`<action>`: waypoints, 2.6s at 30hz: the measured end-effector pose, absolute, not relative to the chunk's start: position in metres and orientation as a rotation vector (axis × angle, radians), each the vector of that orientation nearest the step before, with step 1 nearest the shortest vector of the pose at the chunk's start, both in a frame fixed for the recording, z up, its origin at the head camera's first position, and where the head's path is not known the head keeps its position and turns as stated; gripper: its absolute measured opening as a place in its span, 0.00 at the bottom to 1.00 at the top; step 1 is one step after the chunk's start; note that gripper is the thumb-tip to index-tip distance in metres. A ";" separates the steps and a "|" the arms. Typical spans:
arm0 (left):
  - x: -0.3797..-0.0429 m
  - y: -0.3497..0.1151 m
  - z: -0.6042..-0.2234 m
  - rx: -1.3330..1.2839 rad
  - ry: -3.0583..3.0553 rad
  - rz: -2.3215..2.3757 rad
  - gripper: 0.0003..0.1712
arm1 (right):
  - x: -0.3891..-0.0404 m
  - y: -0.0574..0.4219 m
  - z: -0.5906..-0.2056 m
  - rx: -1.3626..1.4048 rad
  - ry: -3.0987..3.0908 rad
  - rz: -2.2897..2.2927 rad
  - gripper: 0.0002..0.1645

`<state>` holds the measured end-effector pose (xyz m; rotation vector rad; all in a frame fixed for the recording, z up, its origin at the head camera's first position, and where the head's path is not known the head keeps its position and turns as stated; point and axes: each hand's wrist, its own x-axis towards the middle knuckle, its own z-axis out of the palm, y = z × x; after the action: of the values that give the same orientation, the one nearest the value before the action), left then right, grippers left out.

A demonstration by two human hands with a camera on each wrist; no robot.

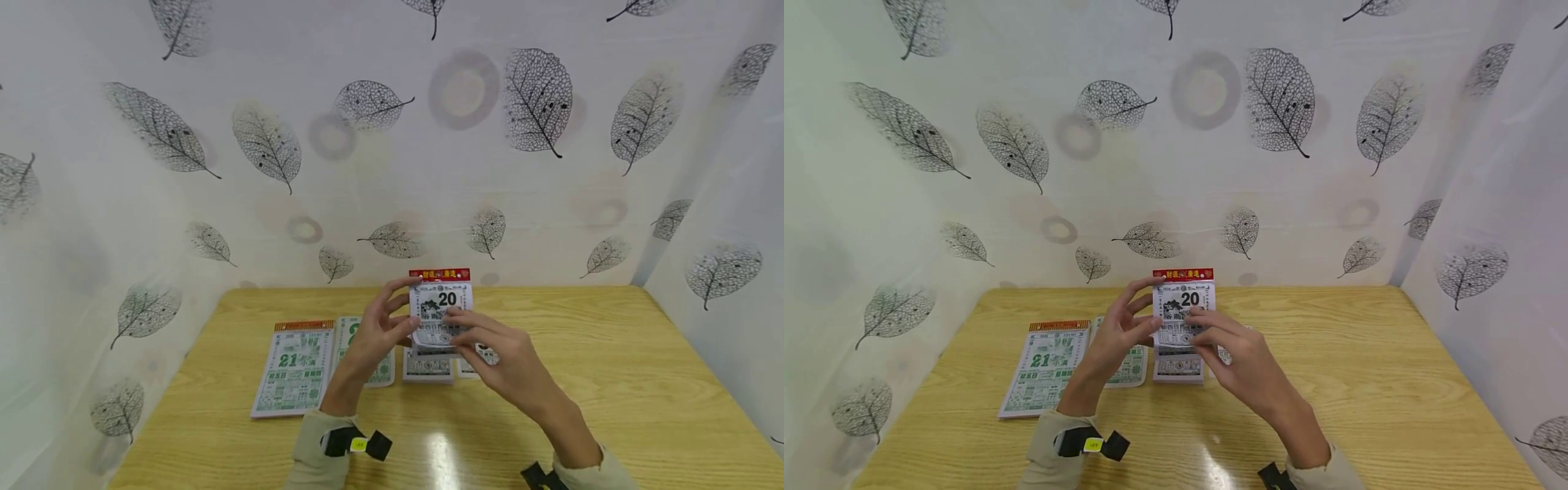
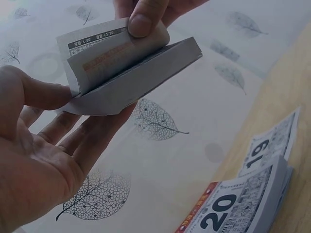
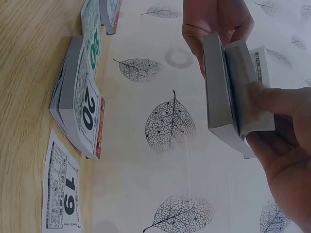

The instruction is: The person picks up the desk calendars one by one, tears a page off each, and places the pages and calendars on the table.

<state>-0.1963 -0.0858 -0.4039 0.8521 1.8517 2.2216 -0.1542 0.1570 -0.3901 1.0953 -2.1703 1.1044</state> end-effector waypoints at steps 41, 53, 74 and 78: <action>-0.195 -0.074 -0.404 0.894 1.872 2.104 0.30 | -0.151 0.158 -0.391 0.957 -2.230 1.097 0.21; -0.193 -0.073 -0.402 0.890 1.884 2.066 0.27 | -0.153 0.168 -0.387 0.871 -2.187 1.381 0.18; -0.193 -0.064 -0.406 0.909 2.014 2.057 0.27 | -0.151 0.168 -0.368 0.981 -2.068 0.985 0.19; -0.192 -0.063 -0.406 0.900 2.026 2.054 0.26 | -0.157 0.173 -0.364 0.973 -2.056 0.977 0.24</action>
<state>-0.1922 -0.0634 -0.4055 0.8995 2.0261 2.0539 -0.1574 0.1731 -0.3639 0.9726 -2.0560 0.9772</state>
